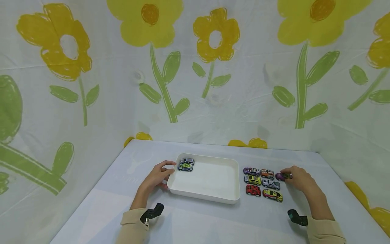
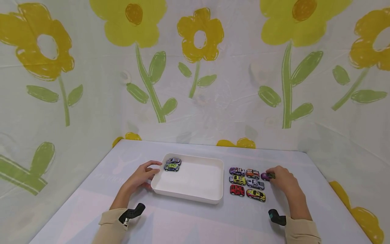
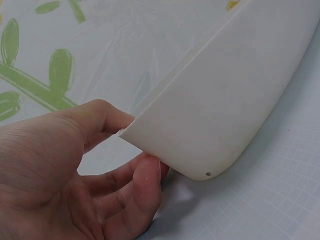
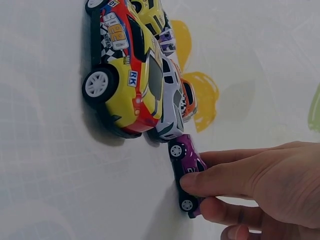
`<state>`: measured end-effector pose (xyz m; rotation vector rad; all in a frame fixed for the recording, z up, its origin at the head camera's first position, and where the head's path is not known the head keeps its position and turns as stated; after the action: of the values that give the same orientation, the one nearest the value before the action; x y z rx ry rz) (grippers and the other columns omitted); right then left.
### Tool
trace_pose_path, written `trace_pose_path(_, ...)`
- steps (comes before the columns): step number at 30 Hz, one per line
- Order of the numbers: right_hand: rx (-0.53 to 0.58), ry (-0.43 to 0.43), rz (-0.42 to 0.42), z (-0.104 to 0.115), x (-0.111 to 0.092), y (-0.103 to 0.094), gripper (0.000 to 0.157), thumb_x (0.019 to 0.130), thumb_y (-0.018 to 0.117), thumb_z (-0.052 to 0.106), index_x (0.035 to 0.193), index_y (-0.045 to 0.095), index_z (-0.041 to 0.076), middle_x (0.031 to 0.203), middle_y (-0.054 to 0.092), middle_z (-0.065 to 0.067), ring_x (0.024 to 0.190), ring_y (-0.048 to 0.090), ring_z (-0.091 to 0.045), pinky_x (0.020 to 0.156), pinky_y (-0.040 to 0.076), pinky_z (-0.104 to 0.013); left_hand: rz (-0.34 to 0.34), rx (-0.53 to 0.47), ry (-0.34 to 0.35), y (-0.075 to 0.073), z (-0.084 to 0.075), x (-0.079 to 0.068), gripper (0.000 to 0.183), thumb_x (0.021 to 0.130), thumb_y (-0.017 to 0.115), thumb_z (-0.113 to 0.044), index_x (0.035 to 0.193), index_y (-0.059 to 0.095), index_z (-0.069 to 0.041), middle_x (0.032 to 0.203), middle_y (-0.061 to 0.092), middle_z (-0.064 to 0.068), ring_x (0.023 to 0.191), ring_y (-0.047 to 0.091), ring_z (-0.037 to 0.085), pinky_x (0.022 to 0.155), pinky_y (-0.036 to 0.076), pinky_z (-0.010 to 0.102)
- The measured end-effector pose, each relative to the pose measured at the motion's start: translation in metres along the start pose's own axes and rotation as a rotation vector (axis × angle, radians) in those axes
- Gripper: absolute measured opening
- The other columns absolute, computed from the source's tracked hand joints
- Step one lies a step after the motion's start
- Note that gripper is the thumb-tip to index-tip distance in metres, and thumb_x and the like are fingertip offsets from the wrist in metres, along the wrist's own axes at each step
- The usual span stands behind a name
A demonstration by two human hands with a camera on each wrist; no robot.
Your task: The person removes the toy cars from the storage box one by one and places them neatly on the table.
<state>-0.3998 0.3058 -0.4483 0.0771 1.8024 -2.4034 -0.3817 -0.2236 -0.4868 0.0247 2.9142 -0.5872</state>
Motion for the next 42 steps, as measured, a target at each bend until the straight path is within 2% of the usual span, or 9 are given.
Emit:
trace_pose_path(13,0.005,0.008,-0.002,0.001,-0.001,-0.001,0.041,0.085,0.07,0.004,0.123,0.06,-0.008,0.122,0.059,-0.033,0.114,0.052,-0.053,0.087,0.05,-0.062,0.006,-0.002,0.001,0.0,-0.002,-0.002,0.035,0.095,0.061,-0.025,0.13,0.057,-0.025,0.107,0.066,0.013,0.074,0.065,0.019,0.049,0.055,0.03)
trace_pose_path(20,0.01,0.034,-0.031,-0.003,0.0,-0.003,0.042,0.083,0.072,0.004,0.124,0.062,-0.005,0.119,0.061,-0.03,0.113,0.054,-0.051,0.086,0.051,-0.06,0.005,-0.004,0.002,0.0,-0.001,-0.001,0.034,0.095,0.062,-0.025,0.129,0.058,-0.026,0.105,0.067,0.012,0.072,0.065,0.019,0.049,0.055,0.03)
trace_pose_path(24,0.006,0.018,-0.036,0.0,-0.001,-0.006,0.042,0.084,0.07,0.003,0.124,0.061,-0.006,0.12,0.061,-0.03,0.113,0.054,-0.051,0.085,0.051,-0.061,0.005,-0.007,0.002,0.0,-0.001,0.0,0.035,0.095,0.062,-0.024,0.129,0.058,-0.026,0.105,0.066,0.012,0.072,0.065,0.019,0.049,0.055,0.03)
trace_pose_path(28,-0.004,-0.024,-0.038,0.012,-0.003,-0.011,0.04,0.087,0.069,0.008,0.124,0.06,-0.007,0.121,0.059,-0.033,0.112,0.053,-0.053,0.085,0.05,-0.062,0.011,-0.008,0.007,-0.001,0.0,-0.001,0.035,0.095,0.061,-0.024,0.13,0.058,-0.024,0.105,0.066,0.013,0.072,0.065,0.019,0.049,0.055,0.03)
trace_pose_path(35,-0.045,-0.067,-0.067,0.036,-0.008,-0.017,0.04,0.089,0.068,0.009,0.126,0.06,-0.005,0.119,0.059,-0.031,0.108,0.056,-0.049,0.081,0.054,-0.056,0.018,-0.012,-0.002,-0.002,0.0,-0.002,0.037,0.095,0.061,-0.026,0.131,0.056,-0.024,0.106,0.065,0.014,0.073,0.066,0.019,0.049,0.055,0.03)
trace_pose_path(42,-0.076,-0.152,-0.152,0.071,-0.019,-0.023,0.04,0.089,0.07,0.017,0.124,0.063,-0.002,0.114,0.062,-0.026,0.098,0.062,-0.042,0.075,0.056,-0.055,0.017,-0.014,0.004,0.0,0.0,-0.001,0.037,0.095,0.061,-0.025,0.132,0.056,-0.023,0.106,0.066,0.013,0.073,0.066,0.019,0.049,0.055,0.03)
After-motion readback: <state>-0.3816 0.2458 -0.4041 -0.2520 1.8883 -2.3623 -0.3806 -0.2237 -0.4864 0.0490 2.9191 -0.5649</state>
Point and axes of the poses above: each hand's wrist, its own x-axis towards the middle knuckle, its own y-axis out of the palm, z = x × y, the point moved 9 cm from there along x, towards the middle knuckle
